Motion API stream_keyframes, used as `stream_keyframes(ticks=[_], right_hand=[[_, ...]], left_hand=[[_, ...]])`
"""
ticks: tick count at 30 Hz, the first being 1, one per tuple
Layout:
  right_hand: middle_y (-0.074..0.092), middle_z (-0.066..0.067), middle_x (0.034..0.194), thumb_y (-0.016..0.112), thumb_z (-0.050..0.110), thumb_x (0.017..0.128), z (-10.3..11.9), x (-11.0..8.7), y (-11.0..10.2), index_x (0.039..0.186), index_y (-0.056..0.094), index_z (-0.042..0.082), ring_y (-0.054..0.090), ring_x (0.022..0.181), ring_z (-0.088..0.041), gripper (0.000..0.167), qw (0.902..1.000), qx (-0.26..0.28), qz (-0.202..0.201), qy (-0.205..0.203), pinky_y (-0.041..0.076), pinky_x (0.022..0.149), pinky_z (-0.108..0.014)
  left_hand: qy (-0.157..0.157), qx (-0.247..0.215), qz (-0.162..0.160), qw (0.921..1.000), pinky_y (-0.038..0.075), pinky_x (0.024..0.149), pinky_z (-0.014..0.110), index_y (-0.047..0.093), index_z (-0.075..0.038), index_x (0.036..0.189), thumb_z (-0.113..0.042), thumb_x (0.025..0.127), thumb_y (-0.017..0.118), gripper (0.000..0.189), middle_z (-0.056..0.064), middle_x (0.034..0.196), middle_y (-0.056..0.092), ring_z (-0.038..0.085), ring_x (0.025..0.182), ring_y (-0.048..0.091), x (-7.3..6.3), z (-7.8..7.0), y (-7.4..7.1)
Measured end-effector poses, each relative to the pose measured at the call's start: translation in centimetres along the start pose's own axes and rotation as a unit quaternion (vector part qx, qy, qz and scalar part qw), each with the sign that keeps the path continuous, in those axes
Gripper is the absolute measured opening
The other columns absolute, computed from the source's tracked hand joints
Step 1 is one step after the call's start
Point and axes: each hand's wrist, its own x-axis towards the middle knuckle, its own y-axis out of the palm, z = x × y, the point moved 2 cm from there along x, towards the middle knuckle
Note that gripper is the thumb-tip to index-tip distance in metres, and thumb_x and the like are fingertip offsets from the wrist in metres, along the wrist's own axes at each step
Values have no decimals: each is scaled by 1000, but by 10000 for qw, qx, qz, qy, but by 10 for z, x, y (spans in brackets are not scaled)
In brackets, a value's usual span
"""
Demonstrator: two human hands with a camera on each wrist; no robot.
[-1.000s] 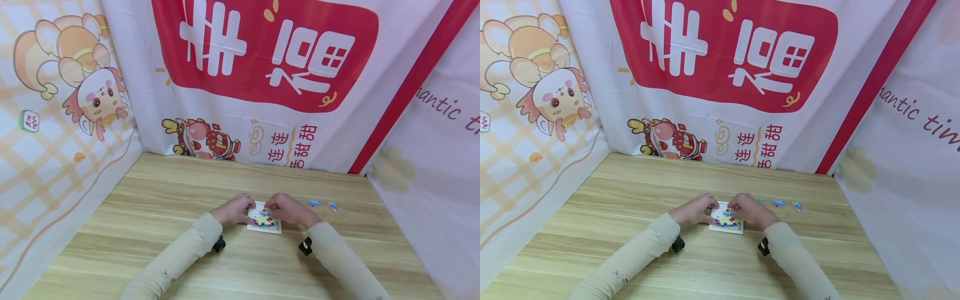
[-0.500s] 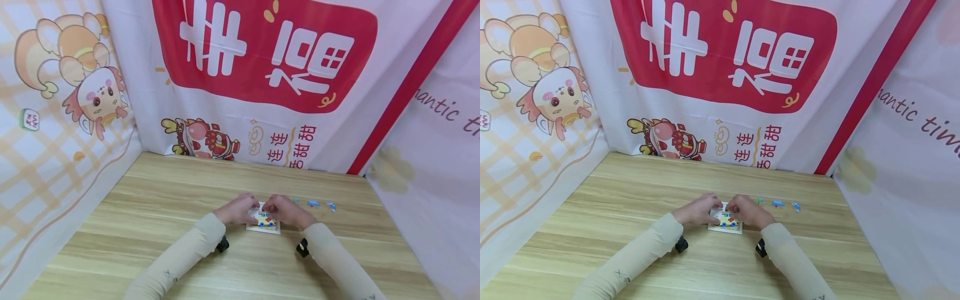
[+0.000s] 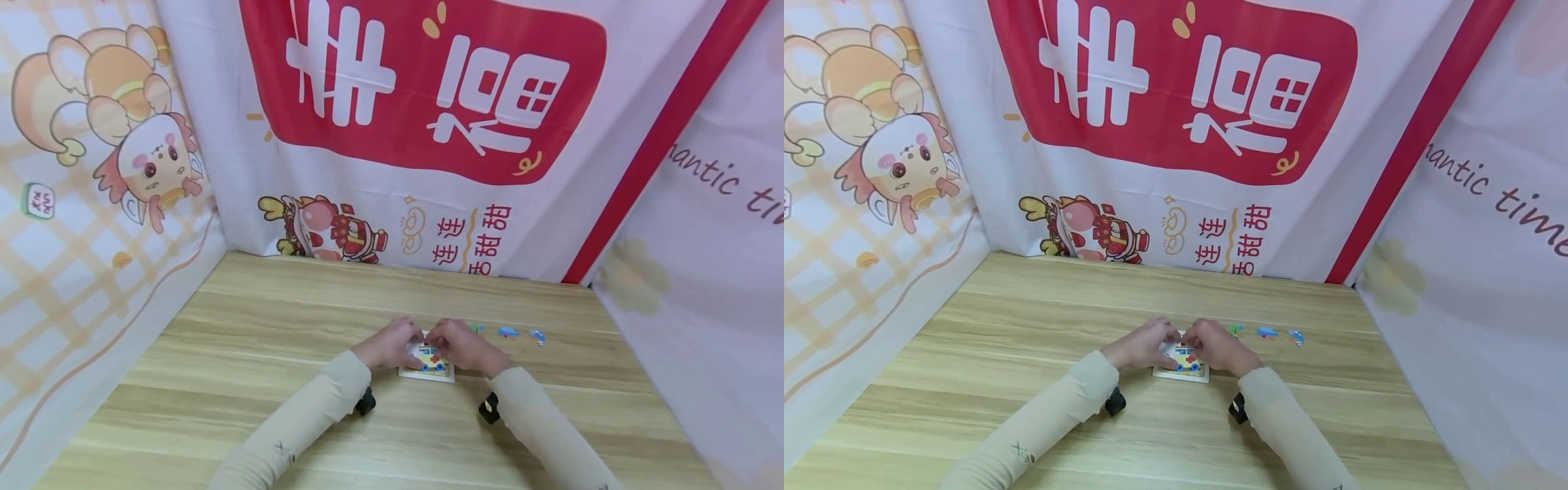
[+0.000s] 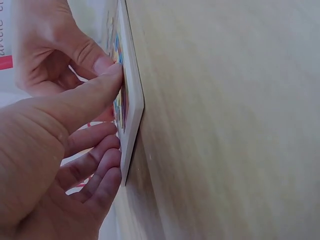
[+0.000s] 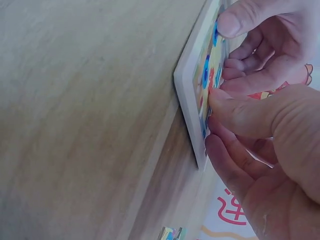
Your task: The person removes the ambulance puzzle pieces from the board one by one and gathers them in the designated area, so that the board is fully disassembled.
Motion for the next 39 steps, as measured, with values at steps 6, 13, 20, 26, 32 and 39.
stream_keyframes(ticks=[6,13,20,26,32,39], right_hand=[[73,-8,110,79,-8,87,-1,-1,-1,115,76,5,70,101,-21,31,9996,241,-67,152,62,90,-36],[75,1,102,73,3,97,-1,0,-4,108,75,11,69,92,-10,14,9945,981,-155,335,60,83,-27],[74,3,99,70,8,101,-2,-2,-4,105,73,14,69,89,-9,8,9892,1371,-439,288,59,81,-24],[74,1,99,70,7,101,-14,-13,-14,103,73,16,69,90,-13,10,9824,1585,-932,322,59,80,-26],[75,-2,101,71,8,100,-36,-36,-33,106,73,14,70,92,-16,9,9763,1693,-1159,685,60,80,-26],[75,-9,102,71,11,101,-73,-70,-51,108,74,8,68,91,-13,8,9700,1751,-1277,1098,58,79,-24]], left_hand=[[-64,-15,68,10000,53,101,31,71,-6,127,-32,89,87,49,6,123,66,20,115,60,2,-1,2],[-50,-47,22,10000,51,93,28,72,-6,127,-31,89,87,48,5,120,65,16,107,57,1,-3,2],[65,17,-83,9999,50,92,27,72,-6,124,-31,88,88,47,4,117,65,13,103,56,3,0,2],[99,177,-80,9998,51,98,29,72,-4,124,-31,88,88,48,7,119,66,16,108,58,3,0,2],[25,280,-27,9996,52,101,31,71,-4,126,-32,89,87,49,6,122,65,17,110,59,3,0,2],[20,329,-1,9995,51,101,31,71,-4,126,-33,89,87,49,6,121,65,16,110,58,1,-1,2]])
